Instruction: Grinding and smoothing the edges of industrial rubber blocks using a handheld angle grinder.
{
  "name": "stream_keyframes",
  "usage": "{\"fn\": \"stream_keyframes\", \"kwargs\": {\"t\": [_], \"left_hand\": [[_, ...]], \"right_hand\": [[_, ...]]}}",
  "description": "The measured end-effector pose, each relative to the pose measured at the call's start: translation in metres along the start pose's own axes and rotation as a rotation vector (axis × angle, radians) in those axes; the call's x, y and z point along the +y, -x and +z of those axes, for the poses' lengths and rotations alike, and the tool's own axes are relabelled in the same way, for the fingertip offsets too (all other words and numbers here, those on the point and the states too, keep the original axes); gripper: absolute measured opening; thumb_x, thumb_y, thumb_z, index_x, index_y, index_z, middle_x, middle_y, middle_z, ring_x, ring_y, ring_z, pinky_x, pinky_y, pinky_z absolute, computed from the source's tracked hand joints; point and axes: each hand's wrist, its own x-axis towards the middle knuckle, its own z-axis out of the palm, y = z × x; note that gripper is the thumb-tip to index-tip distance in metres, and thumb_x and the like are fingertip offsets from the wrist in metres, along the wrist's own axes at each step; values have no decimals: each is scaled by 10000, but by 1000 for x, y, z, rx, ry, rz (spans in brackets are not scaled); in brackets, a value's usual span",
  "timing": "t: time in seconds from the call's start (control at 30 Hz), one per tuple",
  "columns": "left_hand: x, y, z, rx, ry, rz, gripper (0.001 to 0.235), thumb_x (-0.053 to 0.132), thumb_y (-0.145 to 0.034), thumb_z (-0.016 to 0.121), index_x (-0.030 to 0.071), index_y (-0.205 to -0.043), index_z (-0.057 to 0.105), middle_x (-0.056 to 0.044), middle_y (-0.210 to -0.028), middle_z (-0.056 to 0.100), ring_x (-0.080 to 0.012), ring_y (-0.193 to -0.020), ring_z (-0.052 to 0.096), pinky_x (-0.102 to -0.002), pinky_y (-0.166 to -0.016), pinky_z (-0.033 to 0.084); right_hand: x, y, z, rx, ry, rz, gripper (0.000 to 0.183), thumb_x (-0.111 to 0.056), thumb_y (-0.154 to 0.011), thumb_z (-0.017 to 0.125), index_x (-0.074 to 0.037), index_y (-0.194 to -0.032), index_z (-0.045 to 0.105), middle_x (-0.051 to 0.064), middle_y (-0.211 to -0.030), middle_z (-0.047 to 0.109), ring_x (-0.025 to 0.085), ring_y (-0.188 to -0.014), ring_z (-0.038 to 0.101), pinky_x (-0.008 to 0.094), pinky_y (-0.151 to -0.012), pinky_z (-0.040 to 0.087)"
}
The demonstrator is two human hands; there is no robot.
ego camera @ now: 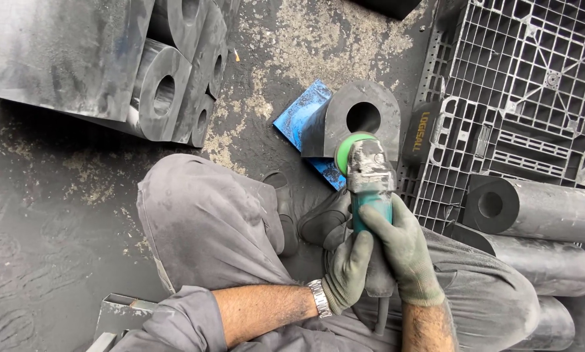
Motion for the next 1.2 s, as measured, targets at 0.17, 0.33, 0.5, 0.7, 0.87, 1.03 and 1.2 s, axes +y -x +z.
{"fn": "stream_keyframes", "kwargs": {"t": [0.17, 0.33, 0.5, 0.7, 0.87, 1.03, 1.2], "left_hand": [[-34, -8, 3, -72, 60, -96, 608, 536, -1094, 447, -35, -1118, 656, -47, -860, 629, -141, -810, 582, -335, -712, 500], [-18, -4, 2, -68, 82, -107, 585, 528, -1085, 450, -16, -1138, 659, -44, -879, 641, -148, -819, 583, -345, -724, 504], [-24, 2, 2, 53, 96, -7, 584, 532, -1054, 444, -4, -1179, 638, -18, -963, 691, -132, -890, 637, -321, -776, 527], [-30, -1, 4, -68, 213, -178, 587, 534, -1066, 469, -23, -1172, 618, -49, -921, 621, -130, -860, 573, -323, -736, 493], [-38, 2, 3, 22, 217, -71, 621, 560, -1050, 463, -25, -1182, 623, -47, -956, 652, -109, -894, 595, -298, -776, 512], [-27, 3, 2, -43, 220, -97, 630, 560, -1061, 455, -27, -1227, 612, -46, -986, 644, -124, -917, 579, -309, -790, 498], [-31, 2, 1, 26, 125, -100, 627, 558, -1043, 450, -16, -1229, 622, -35, -1029, 659, -129, -964, 607, -304, -834, 513]], "right_hand": [[2, 2, -5, 52, -60, 24, 429, -273, -892, 683, 28, -1195, 642, 119, -969, 722, 163, -811, 688, 296, -718, 577], [-4, 1, 2, 78, -85, 31, 426, -275, -886, 682, 22, -1188, 632, 120, -953, 723, 173, -804, 695, 303, -716, 580], [-9, 1, 7, -9, 151, 7, 442, -297, -861, 707, -5, -1190, 663, 92, -973, 734, 137, -840, 686, 285, -740, 574], [-7, 4, 5, 70, 14, 70, 467, -309, -849, 705, 6, -1189, 645, 112, -929, 730, 182, -800, 696, 333, -713, 580], [-18, 3, 13, 14, 163, 23, 452, -309, -841, 713, -14, -1180, 665, 90, -952, 741, 144, -824, 696, 301, -733, 580], [-11, 7, 7, 63, 152, 61, 445, -316, -849, 708, -13, -1173, 672, 98, -952, 748, 157, -821, 703, 313, -725, 581], [-21, 3, 18, 42, 178, 18, 444, -310, -843, 714, -15, -1173, 674, 94, -942, 747, 148, -824, 698, 310, -729, 581]]}}
